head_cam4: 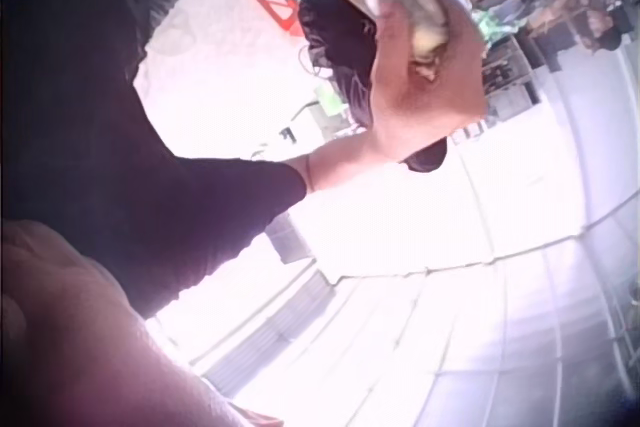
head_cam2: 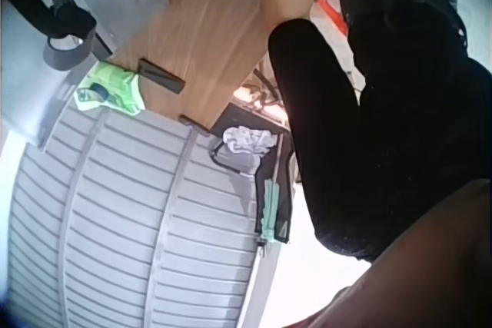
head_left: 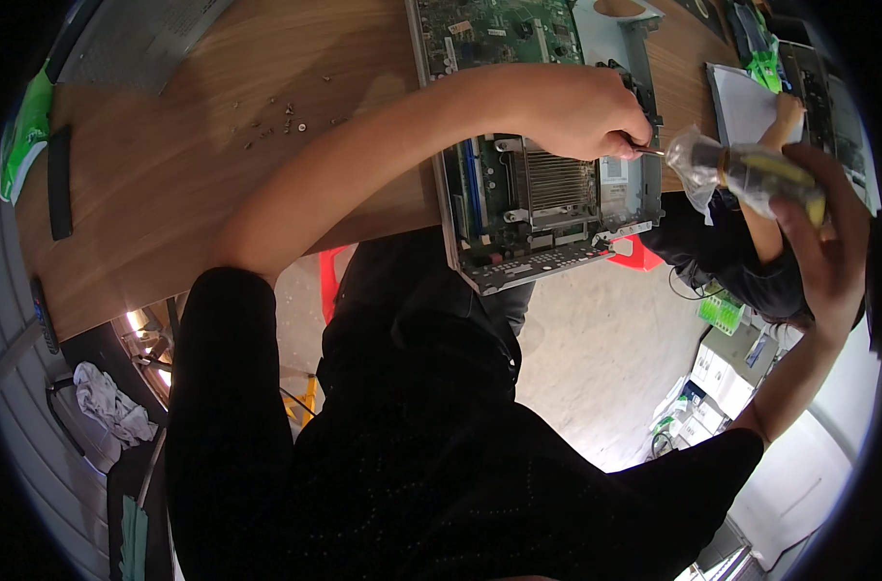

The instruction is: The person disassembles a computer by removing internal components. The person uses a screwdriver to remove screws from the power supply and heat sink, detaches the cooling fan from the chassis, and unplugs various cables from the motherboard.

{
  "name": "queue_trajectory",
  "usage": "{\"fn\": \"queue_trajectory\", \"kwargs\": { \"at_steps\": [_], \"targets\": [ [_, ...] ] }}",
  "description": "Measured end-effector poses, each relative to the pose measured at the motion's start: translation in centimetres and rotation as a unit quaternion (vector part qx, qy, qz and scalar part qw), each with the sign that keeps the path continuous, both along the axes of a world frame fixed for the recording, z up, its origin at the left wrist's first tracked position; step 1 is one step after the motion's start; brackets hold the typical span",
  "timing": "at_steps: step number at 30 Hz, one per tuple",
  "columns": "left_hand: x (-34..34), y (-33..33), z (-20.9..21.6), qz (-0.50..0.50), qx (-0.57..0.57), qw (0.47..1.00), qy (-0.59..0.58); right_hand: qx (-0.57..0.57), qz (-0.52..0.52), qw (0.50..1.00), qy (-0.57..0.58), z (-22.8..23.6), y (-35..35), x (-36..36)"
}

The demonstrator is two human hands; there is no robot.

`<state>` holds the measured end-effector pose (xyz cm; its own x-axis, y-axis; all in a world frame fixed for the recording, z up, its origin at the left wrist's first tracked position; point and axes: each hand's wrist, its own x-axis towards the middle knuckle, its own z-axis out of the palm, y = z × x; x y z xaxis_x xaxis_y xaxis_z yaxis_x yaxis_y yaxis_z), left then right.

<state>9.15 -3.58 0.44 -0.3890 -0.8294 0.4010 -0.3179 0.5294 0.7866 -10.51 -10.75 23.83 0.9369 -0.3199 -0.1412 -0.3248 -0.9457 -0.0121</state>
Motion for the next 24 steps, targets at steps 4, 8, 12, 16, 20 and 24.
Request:
{"fn": "queue_trajectory", "kwargs": {
  "at_steps": [4, 8, 12, 16, 20, 24],
  "targets": [
    [-0.4, 0.0, -0.3, 0.047, -0.052, 0.997, -0.031, -0.038, 0.044, 0.998, -0.016, -0.7, 0.0, 0.5],
    [0.1, 0.2, 0.1, 0.031, -0.028, 0.999, -0.018, -0.056, 0.076, 0.995, 0.018, -0.3, -0.1, 0.4],
    [-0.2, 0.1, -0.2, 0.036, -0.015, 0.999, 0.000, -0.033, -0.080, 0.995, 0.048, -0.7, -0.8, -0.1],
    [-0.1, -0.4, -0.7, 0.029, -0.052, 0.998, -0.003, -0.029, -0.193, 0.980, 0.033, -1.6, -0.6, 0.1],
    [0.1, -0.2, -0.5, 0.017, -0.041, 0.999, -0.010, -0.003, 0.093, 0.995, -0.033, -0.9, -0.7, 0.4],
    [0.3, 0.2, 0.0, 0.023, -0.038, 0.999, -0.018, 0.008, -0.051, 0.998, 0.048, -0.4, -0.9, -0.3]
  ]
}}
